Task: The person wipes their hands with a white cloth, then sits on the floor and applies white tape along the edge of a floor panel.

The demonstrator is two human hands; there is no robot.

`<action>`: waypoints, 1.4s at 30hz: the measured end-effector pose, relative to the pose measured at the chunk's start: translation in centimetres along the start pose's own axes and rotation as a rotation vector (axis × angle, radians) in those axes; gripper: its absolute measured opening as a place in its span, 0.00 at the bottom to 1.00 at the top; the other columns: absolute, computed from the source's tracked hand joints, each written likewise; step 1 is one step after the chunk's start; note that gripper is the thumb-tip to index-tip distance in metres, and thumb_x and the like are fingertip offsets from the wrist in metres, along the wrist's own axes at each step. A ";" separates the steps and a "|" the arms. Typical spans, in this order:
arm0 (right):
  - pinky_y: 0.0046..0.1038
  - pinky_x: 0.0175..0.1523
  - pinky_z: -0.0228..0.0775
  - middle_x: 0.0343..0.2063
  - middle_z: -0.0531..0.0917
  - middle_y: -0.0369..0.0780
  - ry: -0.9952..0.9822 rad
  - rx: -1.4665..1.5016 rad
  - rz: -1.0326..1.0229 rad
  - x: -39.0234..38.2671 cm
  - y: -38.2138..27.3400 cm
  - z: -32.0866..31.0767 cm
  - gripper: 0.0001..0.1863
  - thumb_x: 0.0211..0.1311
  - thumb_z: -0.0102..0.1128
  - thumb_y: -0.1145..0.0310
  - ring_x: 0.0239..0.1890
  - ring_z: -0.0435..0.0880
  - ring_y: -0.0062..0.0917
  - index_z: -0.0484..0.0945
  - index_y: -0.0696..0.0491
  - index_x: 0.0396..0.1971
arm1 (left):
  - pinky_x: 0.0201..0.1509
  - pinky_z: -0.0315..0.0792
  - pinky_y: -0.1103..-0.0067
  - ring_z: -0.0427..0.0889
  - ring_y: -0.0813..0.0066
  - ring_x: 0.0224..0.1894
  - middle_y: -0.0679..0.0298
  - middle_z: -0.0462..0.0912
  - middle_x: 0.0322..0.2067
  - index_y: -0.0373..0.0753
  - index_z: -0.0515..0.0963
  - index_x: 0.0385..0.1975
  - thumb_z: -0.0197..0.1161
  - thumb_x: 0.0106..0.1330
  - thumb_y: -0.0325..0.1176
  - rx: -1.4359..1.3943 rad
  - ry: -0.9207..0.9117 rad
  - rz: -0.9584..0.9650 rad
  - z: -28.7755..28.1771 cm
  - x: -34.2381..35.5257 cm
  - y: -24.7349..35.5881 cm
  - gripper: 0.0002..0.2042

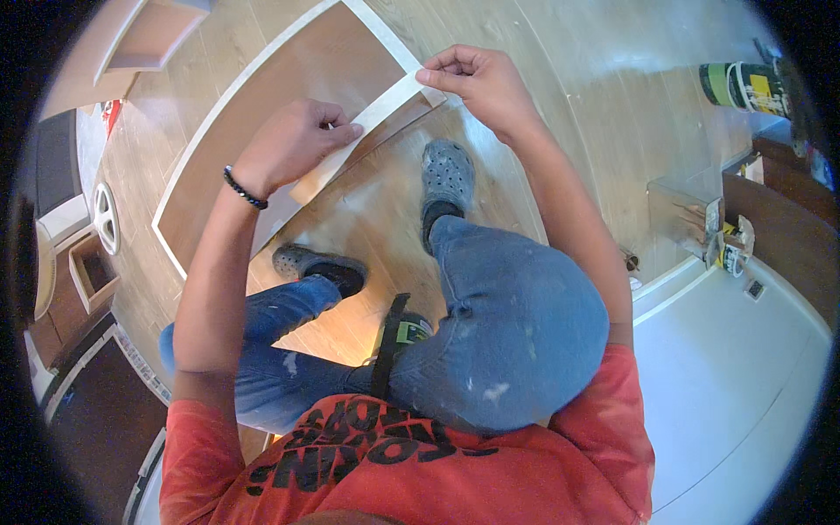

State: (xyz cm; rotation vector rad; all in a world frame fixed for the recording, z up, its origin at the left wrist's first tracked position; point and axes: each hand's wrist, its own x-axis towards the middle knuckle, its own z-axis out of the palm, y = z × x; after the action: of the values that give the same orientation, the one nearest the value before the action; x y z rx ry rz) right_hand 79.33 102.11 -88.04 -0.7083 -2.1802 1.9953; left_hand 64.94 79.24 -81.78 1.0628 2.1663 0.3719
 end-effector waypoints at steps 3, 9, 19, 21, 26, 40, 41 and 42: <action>0.22 0.46 0.71 0.32 0.88 0.35 0.021 0.004 -0.002 0.6 2.3 -0.1 0.12 0.62 0.74 0.64 0.36 0.82 0.17 0.88 0.57 0.39 | 0.35 0.70 0.68 0.75 0.65 0.25 0.54 0.74 0.20 0.33 0.83 0.32 0.62 0.72 0.49 -0.014 -0.060 0.054 -0.1 1.8 -0.9 0.21; 0.21 0.46 0.72 0.32 0.89 0.36 0.088 0.048 0.043 0.1 4.6 -0.7 0.13 0.62 0.74 0.64 0.36 0.82 0.16 0.89 0.57 0.41 | 0.33 0.67 0.71 0.69 0.70 0.24 0.58 0.70 0.20 0.32 0.79 0.28 0.60 0.73 0.47 -0.076 -0.175 0.132 0.7 4.5 -1.0 0.21; 0.22 0.46 0.72 0.32 0.89 0.35 0.140 0.015 0.095 0.3 6.1 -0.2 0.13 0.61 0.74 0.64 0.36 0.82 0.16 0.89 0.57 0.41 | 0.33 0.66 0.76 0.68 0.81 0.27 0.71 0.72 0.22 0.33 0.81 0.37 0.59 0.74 0.42 -0.222 -0.293 0.098 2.5 6.0 -2.2 0.16; 0.22 0.47 0.73 0.32 0.89 0.36 0.129 -0.037 0.097 0.2 6.1 -0.1 0.14 0.61 0.74 0.63 0.36 0.82 0.17 0.89 0.57 0.41 | 0.33 0.66 0.76 0.68 0.81 0.27 0.71 0.71 0.22 0.34 0.81 0.37 0.59 0.75 0.44 -0.260 -0.260 0.172 3.5 6.4 -3.3 0.17; 0.23 0.48 0.73 0.33 0.89 0.35 0.091 -0.131 0.102 0.1 6.0 -0.4 0.15 0.63 0.72 0.60 0.37 0.83 0.18 0.89 0.56 0.42 | 0.32 0.65 0.77 0.68 0.81 0.27 0.69 0.71 0.21 0.34 0.82 0.35 0.59 0.76 0.50 -0.221 -0.293 0.063 3.3 6.3 -3.1 0.21; 0.21 0.50 0.72 0.37 0.89 0.35 0.046 -0.185 0.058 -0.1 6.5 -0.4 0.13 0.65 0.72 0.63 0.41 0.83 0.18 0.89 0.56 0.43 | 0.31 0.64 0.74 0.67 0.79 0.25 0.68 0.68 0.19 0.32 0.81 0.33 0.58 0.75 0.48 -0.100 -0.183 0.111 4.4 6.2 -3.5 0.21; 0.22 0.50 0.72 0.38 0.89 0.36 0.045 -0.180 0.033 -0.2 6.7 -0.5 0.14 0.64 0.72 0.63 0.41 0.84 0.18 0.89 0.56 0.44 | 0.31 0.64 0.74 0.67 0.80 0.25 0.68 0.68 0.19 0.32 0.81 0.33 0.58 0.75 0.48 -0.110 -0.180 0.117 4.5 6.2 -3.5 0.21; 0.21 0.48 0.73 0.36 0.89 0.36 0.035 -0.107 0.049 -0.1 6.9 -0.5 0.12 0.65 0.71 0.66 0.39 0.84 0.18 0.88 0.57 0.42 | 0.31 0.64 0.74 0.67 0.80 0.25 0.68 0.69 0.19 0.32 0.81 0.34 0.59 0.75 0.49 -0.121 -0.178 0.123 4.5 6.1 -3.5 0.21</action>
State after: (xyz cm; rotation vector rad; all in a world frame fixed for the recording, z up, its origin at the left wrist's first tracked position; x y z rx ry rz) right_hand 81.40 102.71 -94.57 -0.8119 -2.2844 1.8848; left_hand 63.34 81.63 -89.68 1.1197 1.9038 0.4410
